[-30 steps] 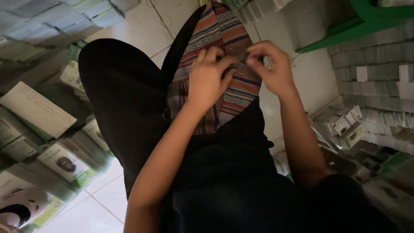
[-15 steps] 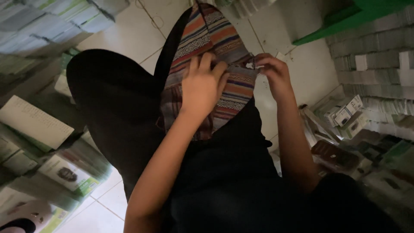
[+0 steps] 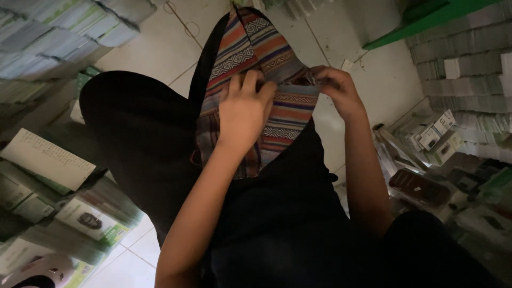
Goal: Folding a patterned cloth into a decorative butterfly shape.
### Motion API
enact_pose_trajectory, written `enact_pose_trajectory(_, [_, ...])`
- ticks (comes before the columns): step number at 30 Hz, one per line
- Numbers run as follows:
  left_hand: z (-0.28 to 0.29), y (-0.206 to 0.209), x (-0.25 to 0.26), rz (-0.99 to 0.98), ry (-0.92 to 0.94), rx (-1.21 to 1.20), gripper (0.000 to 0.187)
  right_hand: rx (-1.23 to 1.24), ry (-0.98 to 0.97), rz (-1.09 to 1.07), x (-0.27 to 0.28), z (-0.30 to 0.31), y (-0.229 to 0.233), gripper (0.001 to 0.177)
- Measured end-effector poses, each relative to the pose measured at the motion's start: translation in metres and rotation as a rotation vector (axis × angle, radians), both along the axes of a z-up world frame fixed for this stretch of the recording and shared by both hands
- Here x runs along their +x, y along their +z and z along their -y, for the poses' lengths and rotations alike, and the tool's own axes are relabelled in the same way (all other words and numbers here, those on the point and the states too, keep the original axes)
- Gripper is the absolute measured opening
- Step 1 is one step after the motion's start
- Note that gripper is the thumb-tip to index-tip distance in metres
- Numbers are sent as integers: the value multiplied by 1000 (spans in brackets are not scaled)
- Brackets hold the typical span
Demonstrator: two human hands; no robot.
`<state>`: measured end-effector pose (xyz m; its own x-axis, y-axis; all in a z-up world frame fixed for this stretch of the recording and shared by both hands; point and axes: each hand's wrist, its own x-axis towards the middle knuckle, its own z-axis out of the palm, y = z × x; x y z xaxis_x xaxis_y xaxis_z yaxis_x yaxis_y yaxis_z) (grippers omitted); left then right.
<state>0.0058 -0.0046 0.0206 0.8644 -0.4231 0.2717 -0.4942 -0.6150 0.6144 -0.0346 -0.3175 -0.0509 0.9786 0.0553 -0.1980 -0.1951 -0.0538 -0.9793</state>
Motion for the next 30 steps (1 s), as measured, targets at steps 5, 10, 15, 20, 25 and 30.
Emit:
enact_pose_trajectory(5, [4,-5,0,86,48,40,20,-9,-4,-47,8,-2,12,19])
enact_pose_trajectory(10, [5,-4,-2,73,57,47,22,262,-58,-307,7,6,7,8])
enact_pose_trajectory(15, [10,-1,0,34,94,83,17,142,-97,-245,10,24,3,14])
enact_pose_trajectory(20, [11,-9,-6,-3,184,132,15,137,2,-20,20,35,2,13])
enact_pose_trajectory(25, [11,-11,-5,69,136,-11,38,109,107,37,15,26,20,22])
enact_pose_trajectory(30, [6,-17,-5,80,102,22,36,228,24,-4,16,36,-2,39])
